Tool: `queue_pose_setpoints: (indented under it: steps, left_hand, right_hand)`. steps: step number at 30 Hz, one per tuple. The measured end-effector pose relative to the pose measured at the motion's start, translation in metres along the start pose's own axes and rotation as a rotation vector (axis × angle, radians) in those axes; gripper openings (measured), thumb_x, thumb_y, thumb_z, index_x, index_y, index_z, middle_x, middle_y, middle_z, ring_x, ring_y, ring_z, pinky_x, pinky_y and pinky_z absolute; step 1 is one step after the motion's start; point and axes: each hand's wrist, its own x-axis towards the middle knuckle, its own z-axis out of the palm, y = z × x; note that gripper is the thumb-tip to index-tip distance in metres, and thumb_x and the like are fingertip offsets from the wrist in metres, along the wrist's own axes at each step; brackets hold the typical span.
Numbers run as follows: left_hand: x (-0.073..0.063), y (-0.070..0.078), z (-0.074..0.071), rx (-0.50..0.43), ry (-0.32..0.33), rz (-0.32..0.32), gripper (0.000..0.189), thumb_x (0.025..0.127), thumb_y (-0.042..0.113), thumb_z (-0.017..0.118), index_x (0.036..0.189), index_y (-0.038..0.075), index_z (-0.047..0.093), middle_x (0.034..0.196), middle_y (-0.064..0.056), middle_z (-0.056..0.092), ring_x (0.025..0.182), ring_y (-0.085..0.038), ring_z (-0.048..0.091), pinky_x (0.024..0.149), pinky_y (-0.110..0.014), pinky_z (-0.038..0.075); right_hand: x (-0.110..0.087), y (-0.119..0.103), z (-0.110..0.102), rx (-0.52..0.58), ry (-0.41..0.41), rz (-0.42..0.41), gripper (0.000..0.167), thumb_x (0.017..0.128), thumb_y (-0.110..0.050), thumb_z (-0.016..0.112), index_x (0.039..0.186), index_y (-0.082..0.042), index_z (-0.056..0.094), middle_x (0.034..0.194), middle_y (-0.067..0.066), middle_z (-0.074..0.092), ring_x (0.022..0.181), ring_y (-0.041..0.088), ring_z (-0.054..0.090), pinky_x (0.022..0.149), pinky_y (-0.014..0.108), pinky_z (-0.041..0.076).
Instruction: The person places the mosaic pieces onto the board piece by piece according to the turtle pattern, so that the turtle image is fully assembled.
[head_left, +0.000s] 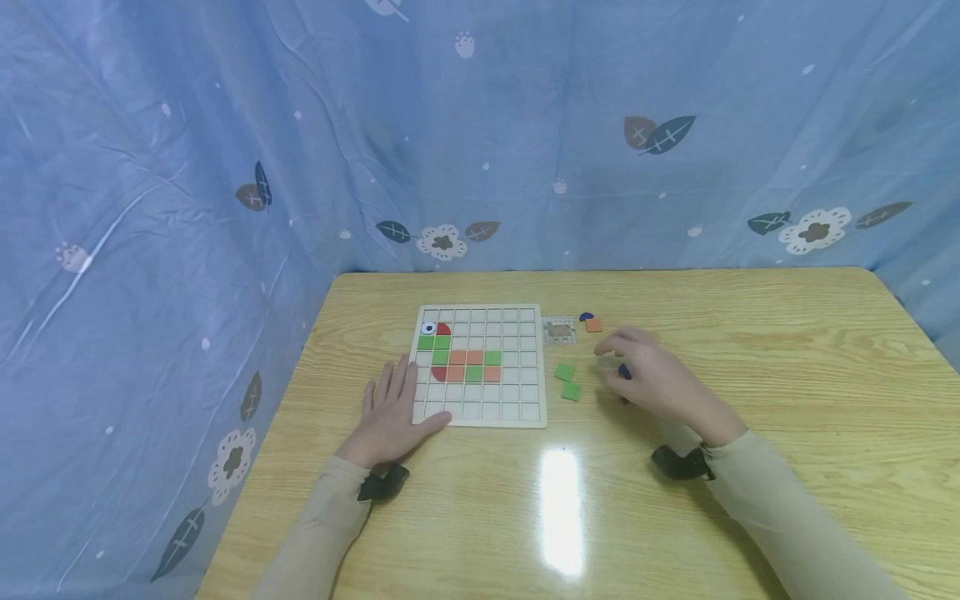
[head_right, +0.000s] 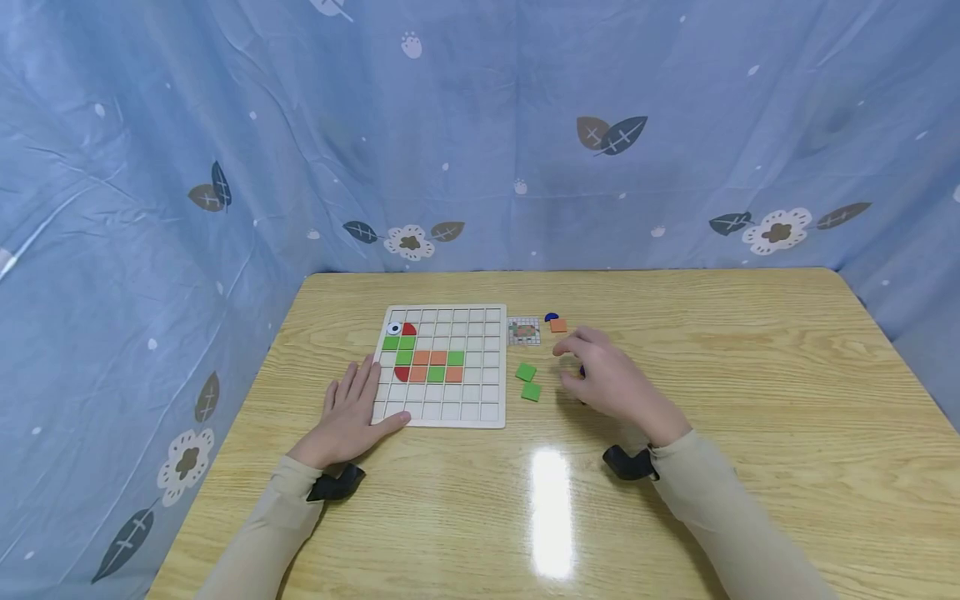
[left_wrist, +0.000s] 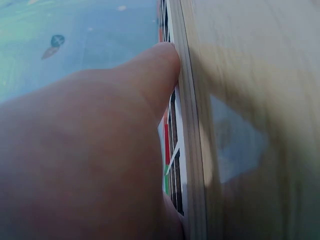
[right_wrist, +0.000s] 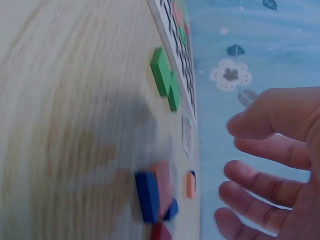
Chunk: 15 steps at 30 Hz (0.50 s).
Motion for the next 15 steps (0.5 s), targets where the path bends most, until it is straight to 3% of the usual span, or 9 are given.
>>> queue_pose_setpoints:
  steps: [9, 15]
  left_hand:
    - [0.0, -0.002, 0.002, 0.007, 0.003, 0.013, 0.111, 0.097, 0.069, 0.055, 0.166, -0.002, 0.004, 0.175, -0.019, -0.004, 0.16, -0.046, -0.006, 0.124, -0.07, -0.001]
    - [0.0, 0.0, -0.001, 0.027, -0.015, -0.002, 0.111, 0.097, 0.069, 0.054, 0.166, -0.001, 0.003, 0.175, -0.018, -0.006, 0.161, -0.044, -0.007, 0.124, -0.069, -0.001]
  right_hand:
    - [-0.009, 0.002, -0.007, -0.049, -0.09, 0.036, 0.039, 0.088, -0.006, 0.079, 0.124, 0.003, 0.068, 0.116, 0.02, 0.062, 0.081, 0.02, 0.049, 0.069, 0.034, 0.045]
    - [-0.012, -0.004, -0.001, -0.085, -0.084, 0.026, 0.04, 0.084, -0.004, 0.079, 0.122, 0.004, 0.068, 0.107, 0.017, 0.058, 0.081, 0.021, 0.047, 0.071, 0.036, 0.044]
